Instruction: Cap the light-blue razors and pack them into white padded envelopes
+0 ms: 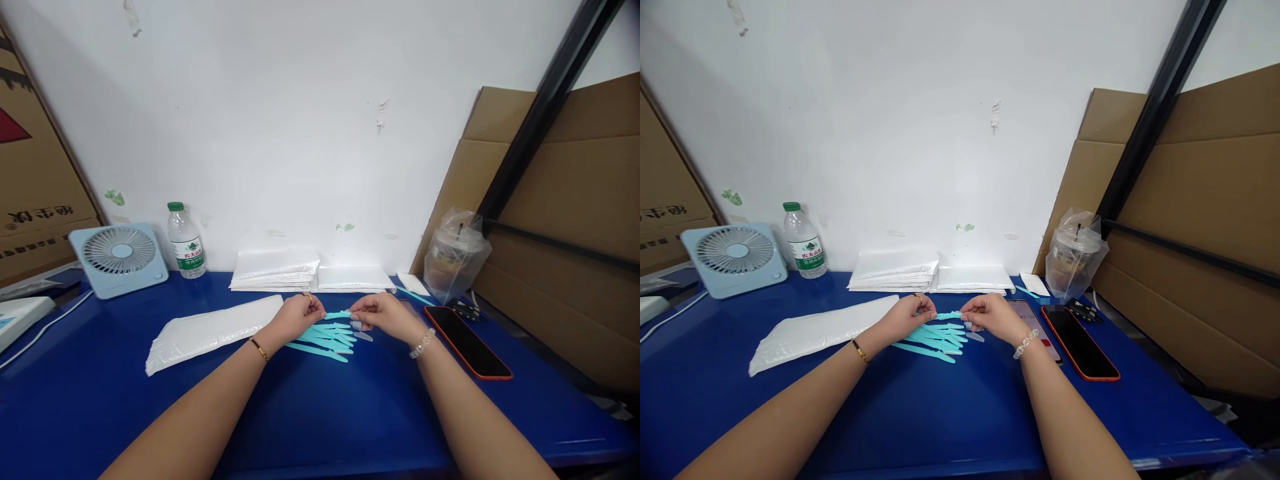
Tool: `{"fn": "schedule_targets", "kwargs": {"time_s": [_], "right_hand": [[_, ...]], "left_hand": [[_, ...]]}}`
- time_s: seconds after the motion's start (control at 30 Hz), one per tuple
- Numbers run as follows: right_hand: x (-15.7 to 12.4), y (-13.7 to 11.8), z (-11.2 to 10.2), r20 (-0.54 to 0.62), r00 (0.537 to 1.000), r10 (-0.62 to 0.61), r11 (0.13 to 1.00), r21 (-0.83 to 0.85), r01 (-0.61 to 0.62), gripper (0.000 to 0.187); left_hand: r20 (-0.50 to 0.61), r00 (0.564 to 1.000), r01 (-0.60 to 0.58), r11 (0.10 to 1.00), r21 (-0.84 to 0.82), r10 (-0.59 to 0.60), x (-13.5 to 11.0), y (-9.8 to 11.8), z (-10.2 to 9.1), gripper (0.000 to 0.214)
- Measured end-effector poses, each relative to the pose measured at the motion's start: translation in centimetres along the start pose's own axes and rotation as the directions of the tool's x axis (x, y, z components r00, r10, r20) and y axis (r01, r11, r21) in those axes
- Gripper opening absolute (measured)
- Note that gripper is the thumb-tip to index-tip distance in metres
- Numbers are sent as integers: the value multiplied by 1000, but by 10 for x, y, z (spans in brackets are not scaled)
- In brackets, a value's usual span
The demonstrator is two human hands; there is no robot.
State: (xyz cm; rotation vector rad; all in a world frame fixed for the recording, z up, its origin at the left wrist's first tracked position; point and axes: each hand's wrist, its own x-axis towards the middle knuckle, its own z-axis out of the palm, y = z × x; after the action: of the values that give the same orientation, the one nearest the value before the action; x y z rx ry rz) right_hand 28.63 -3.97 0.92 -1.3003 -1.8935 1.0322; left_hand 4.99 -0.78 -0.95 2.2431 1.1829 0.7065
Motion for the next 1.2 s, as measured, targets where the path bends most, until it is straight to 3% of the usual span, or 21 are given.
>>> {"fn": "schedule_targets", "kwargs": {"time_s": [0.13, 0.27, 0.33, 0.43, 0.53, 0.67, 0.87, 1.0, 1.2], "right_hand": [[3, -1, 9, -49, 998, -42, 997, -70, 38, 39], [0, -6, 0, -190, 976, -106, 943, -331, 38, 26], [-3, -5, -7, -170, 982, -87, 896, -445, 2, 18], [-3, 2, -12, -88, 996, 7, 850, -525, -52, 10], [0, 10, -11, -43, 998, 49, 832, -551, -64, 5], [1, 13, -10, -40, 997, 62, 841, -536, -74, 4], [-2, 8, -12, -39, 997, 68, 920, -383, -78, 17], [-2, 4, -10, -113, 993, 25, 888, -455, -74, 18], [-2, 2, -8, -122, 992, -34, 861, -508, -33, 14]], "left_hand": [[-31, 999, -8, 999, 47, 10, -1, 3, -2, 27], [-113, 993, 41, 978, 204, -18, 1, -1, -6, 22], [-147, 989, 46, 963, 264, -7, 0, -2, -8, 20], [-62, 998, -14, 957, 289, 33, -3, 1, -9, 19], [56, 998, -53, 952, 303, 37, -5, 5, -7, 18], [130, 991, -4, 968, 250, -29, -6, 5, -3, 18], [154, 987, 5, 974, 228, -41, -10, 5, -5, 20], [178, 984, -55, 970, 238, 12, -12, 12, -6, 35], [-66, 998, -6, 962, 272, 25, -3, -6, -1, 35]]}}
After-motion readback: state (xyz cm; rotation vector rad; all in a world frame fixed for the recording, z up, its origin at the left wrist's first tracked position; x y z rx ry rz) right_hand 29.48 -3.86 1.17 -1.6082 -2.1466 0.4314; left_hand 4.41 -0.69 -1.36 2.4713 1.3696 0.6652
